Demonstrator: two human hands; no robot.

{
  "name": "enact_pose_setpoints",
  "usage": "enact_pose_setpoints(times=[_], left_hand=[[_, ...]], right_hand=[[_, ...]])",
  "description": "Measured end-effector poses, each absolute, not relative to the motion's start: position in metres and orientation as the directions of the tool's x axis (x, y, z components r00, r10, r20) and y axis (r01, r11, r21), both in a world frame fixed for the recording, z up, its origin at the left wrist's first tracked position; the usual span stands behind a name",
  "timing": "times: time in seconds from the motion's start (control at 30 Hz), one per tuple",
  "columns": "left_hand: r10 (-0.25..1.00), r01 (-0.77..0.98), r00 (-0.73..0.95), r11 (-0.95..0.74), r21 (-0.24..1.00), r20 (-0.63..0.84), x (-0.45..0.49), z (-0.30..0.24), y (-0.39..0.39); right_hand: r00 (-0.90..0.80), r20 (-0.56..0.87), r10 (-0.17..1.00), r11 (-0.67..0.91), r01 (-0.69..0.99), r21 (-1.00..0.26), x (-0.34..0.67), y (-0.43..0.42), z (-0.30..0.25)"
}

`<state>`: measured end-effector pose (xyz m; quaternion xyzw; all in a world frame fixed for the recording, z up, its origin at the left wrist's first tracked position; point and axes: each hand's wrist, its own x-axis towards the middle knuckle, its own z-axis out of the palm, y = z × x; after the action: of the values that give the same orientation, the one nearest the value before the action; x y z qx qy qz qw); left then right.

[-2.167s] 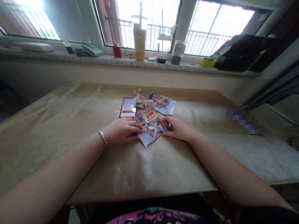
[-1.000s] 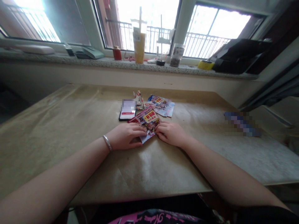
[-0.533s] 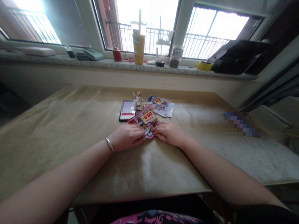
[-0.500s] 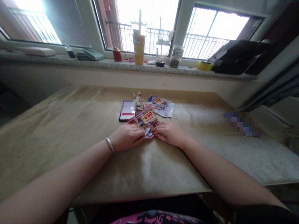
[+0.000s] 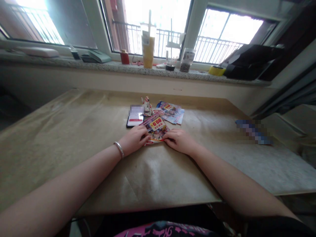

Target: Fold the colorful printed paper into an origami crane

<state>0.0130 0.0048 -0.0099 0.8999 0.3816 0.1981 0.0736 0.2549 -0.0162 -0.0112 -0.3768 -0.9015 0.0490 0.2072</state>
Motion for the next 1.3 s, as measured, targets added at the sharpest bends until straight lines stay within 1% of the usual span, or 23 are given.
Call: enact_pose_setpoints(times=[0.07, 0.13, 0.27, 0.43, 0.6, 0.9, 1.13, 1.3], left_hand=[[0.724, 0.681, 0.623, -0.689, 0.248, 0.296, 0.014, -0.010, 0.005], [0.731, 0.701, 0.617, -0.679, 0.219, 0.292, 0.015, -0.011, 0.006], [0.746, 0.724, 0.594, -0.659, 0.203, 0.302, 0.016, -0.012, 0.007], [0.763, 0.752, 0.568, -0.633, 0.184, 0.308, 0.016, -0.015, 0.011], [0.766, 0.767, 0.554, -0.622, 0.159, 0.326, 0.018, -0.018, 0.018], [0.785, 0.801, 0.519, -0.585, 0.129, 0.339, 0.018, -0.016, 0.022], [0.787, 0.792, 0.513, -0.588, 0.164, 0.344, 0.011, -0.016, 0.022], [0.715, 0.671, 0.628, -0.698, 0.250, 0.309, 0.000, -0.014, 0.023]], right_hand=[[-0.598, 0.332, 0.729, 0.680, 0.689, -0.251, 0.254, -0.017, -0.011], [-0.592, 0.332, 0.734, 0.674, 0.693, -0.256, 0.253, -0.018, -0.010], [-0.609, 0.343, 0.715, 0.694, 0.678, -0.243, 0.252, -0.017, -0.012], [-0.635, 0.364, 0.682, 0.729, 0.634, -0.260, 0.251, -0.013, -0.017], [-0.635, 0.378, 0.673, 0.732, 0.644, -0.221, 0.251, -0.011, -0.019], [-0.624, 0.353, 0.697, 0.701, 0.697, -0.152, 0.250, -0.010, -0.020], [-0.650, 0.326, 0.687, 0.698, 0.715, -0.045, 0.250, -0.013, -0.016], [-0.644, 0.337, 0.686, 0.691, 0.722, -0.027, 0.252, -0.010, -0.018]])
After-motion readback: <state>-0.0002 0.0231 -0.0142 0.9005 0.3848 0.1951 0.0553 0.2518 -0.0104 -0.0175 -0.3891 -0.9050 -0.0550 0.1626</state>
